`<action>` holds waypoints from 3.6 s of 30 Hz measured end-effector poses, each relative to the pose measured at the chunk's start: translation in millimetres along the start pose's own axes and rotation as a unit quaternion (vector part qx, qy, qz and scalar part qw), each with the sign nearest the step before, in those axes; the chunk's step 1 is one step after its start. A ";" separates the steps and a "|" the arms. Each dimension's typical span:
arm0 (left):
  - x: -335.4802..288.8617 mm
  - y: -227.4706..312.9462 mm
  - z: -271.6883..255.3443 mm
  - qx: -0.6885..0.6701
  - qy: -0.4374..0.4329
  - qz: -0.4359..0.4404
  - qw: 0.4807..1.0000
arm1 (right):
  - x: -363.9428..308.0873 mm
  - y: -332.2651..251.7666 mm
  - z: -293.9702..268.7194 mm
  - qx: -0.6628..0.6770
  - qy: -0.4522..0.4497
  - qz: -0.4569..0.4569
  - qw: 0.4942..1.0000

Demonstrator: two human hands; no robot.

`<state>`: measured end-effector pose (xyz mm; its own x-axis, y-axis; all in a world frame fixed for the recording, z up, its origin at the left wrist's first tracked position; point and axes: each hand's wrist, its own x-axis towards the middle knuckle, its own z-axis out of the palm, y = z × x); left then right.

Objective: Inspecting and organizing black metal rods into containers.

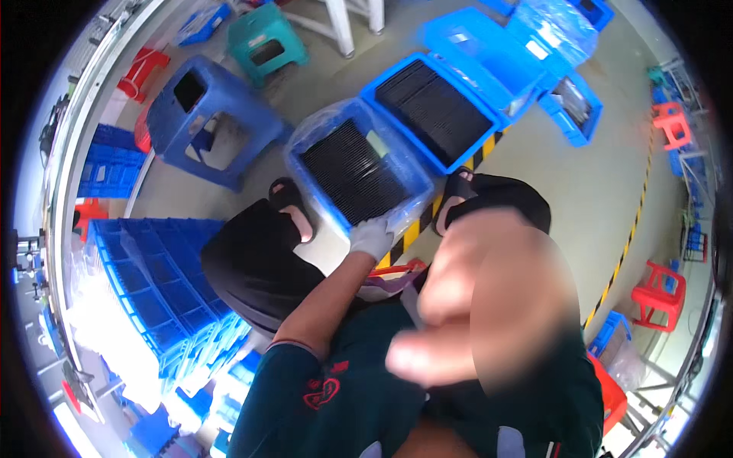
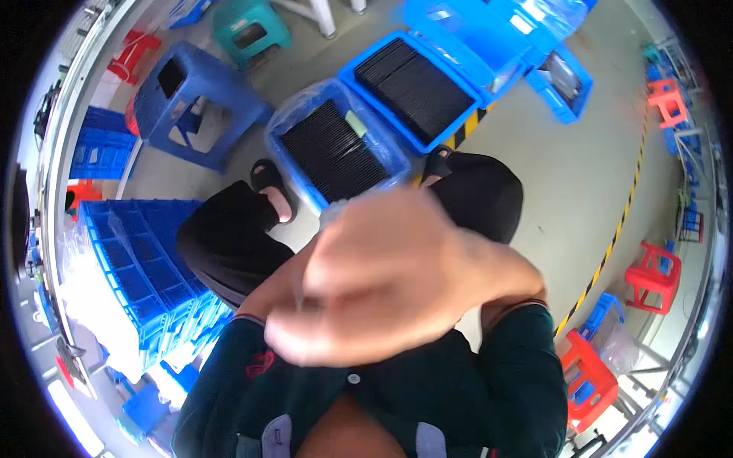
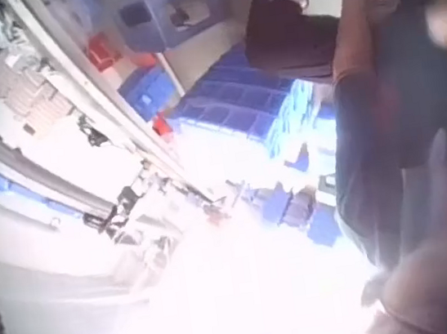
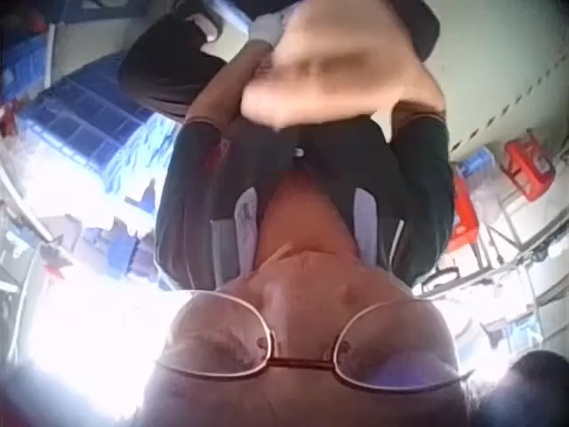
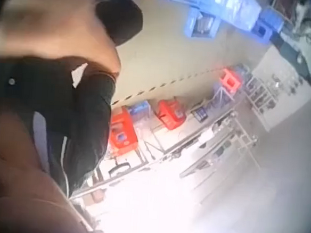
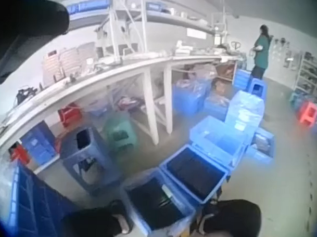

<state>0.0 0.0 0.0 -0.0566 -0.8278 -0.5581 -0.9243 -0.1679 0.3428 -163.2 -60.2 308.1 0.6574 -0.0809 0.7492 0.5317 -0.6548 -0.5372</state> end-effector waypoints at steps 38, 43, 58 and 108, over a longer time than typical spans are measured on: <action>255.4 -126.2 13.7 0.285 0.106 -0.011 0.953 | -61.6 143.1 -66.1 -0.296 0.139 0.517 0.791; 274.5 -144.6 15.8 0.307 0.152 0.030 0.939 | -67.4 145.8 -67.0 -0.281 0.138 0.494 0.811; 273.2 -124.1 -6.8 0.213 0.030 0.001 0.977 | -61.9 137.0 -65.2 -0.317 0.127 0.499 0.796; 28.1 34.5 -257.1 -0.915 -0.077 0.253 0.305 | -24.5 194.5 -4.6 0.169 0.644 0.367 0.650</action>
<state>63.6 -166.6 190.4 -0.1647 -0.9842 -0.0644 0.9674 -0.1739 0.1840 -78.3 -189.1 187.0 -0.0760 -0.9824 -0.1709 0.5566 0.1004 -0.8247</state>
